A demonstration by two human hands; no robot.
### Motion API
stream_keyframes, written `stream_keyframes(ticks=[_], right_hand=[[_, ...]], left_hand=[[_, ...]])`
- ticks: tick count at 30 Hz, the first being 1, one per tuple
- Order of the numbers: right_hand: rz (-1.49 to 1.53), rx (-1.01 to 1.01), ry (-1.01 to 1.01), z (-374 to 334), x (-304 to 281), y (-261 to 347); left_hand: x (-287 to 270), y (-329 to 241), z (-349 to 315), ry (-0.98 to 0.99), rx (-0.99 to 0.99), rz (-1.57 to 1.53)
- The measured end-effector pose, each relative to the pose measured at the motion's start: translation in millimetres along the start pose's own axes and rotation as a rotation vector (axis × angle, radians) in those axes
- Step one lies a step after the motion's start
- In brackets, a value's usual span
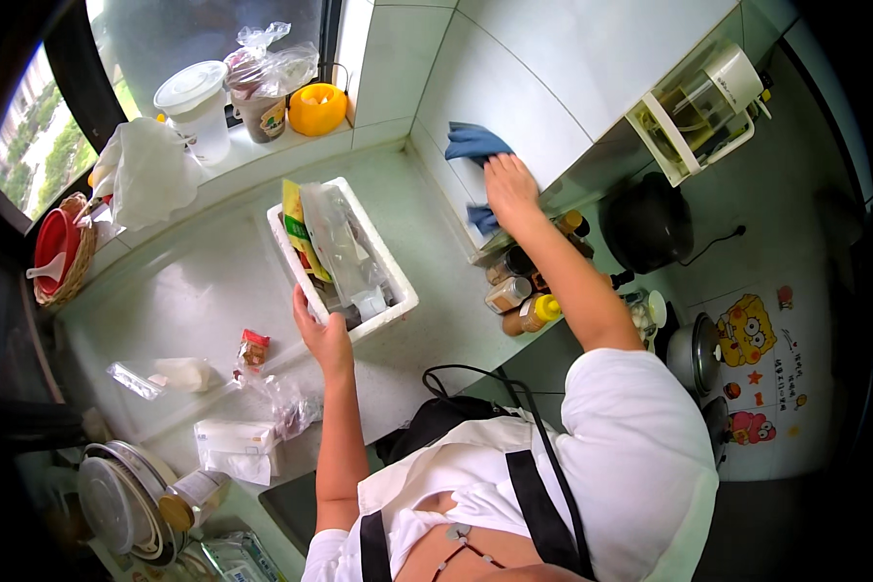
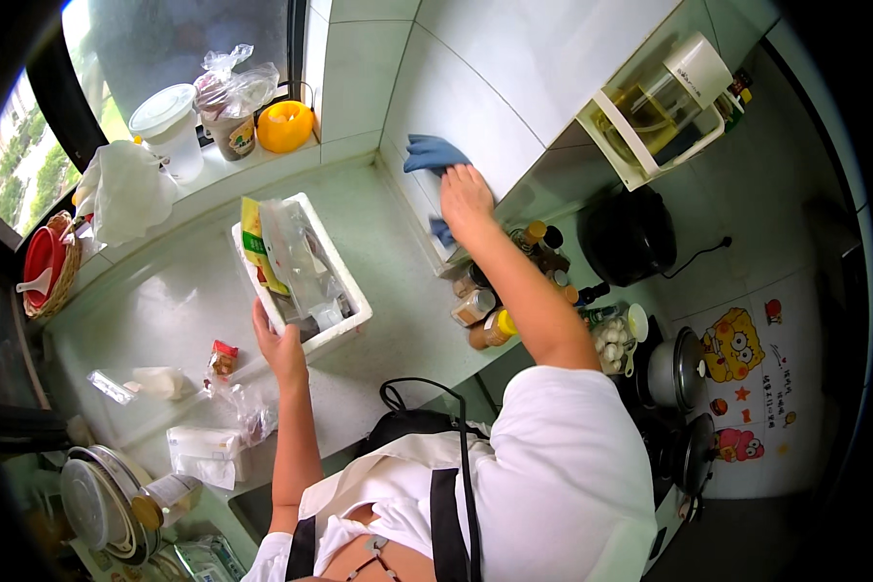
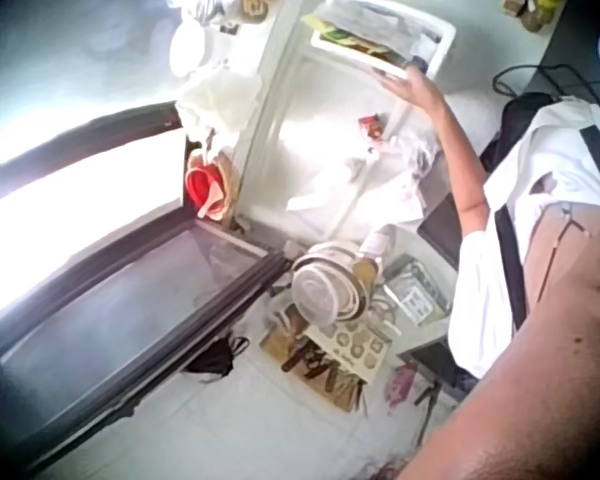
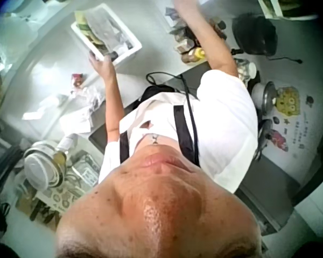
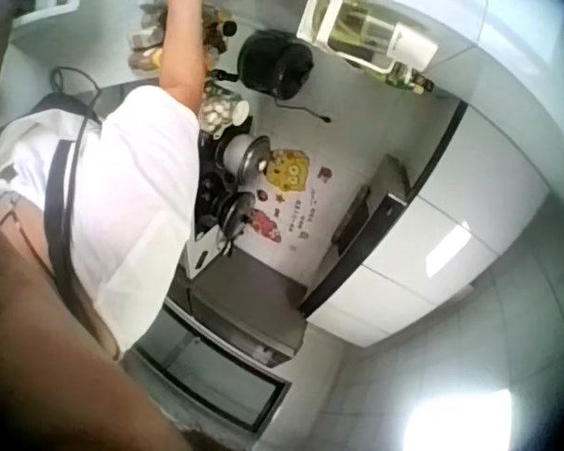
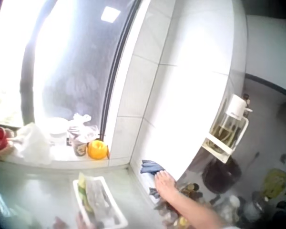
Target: The person places a wrapped package into a refrigerator, retrieves a bag of produce, sets a styrofoam container on the counter, and wipes the countertop with a cloth.
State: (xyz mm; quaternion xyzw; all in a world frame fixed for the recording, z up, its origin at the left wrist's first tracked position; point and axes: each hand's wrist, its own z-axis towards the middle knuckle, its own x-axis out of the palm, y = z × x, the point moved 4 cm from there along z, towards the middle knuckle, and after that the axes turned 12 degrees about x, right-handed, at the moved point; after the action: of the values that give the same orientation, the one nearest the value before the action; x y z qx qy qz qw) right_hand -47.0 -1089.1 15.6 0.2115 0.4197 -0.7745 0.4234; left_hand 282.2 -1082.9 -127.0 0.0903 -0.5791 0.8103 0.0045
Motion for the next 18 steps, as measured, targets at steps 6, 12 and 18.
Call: stream_keyframes(ticks=[6, 12, 18], right_hand=[[0.077, 0.036, 0.203, -32, -28, 2], [0.067, 0.095, 0.181, 7, 0, -3], [0.079, 0.092, 0.314, -45, -8, 9]], left_hand=[[-1, -8, 3, -0.001, -0.022, -0.013], [2, -6, 0, 0.015, -0.037, -0.042], [-3, -5, 1, -0.010, -0.015, -0.056]])
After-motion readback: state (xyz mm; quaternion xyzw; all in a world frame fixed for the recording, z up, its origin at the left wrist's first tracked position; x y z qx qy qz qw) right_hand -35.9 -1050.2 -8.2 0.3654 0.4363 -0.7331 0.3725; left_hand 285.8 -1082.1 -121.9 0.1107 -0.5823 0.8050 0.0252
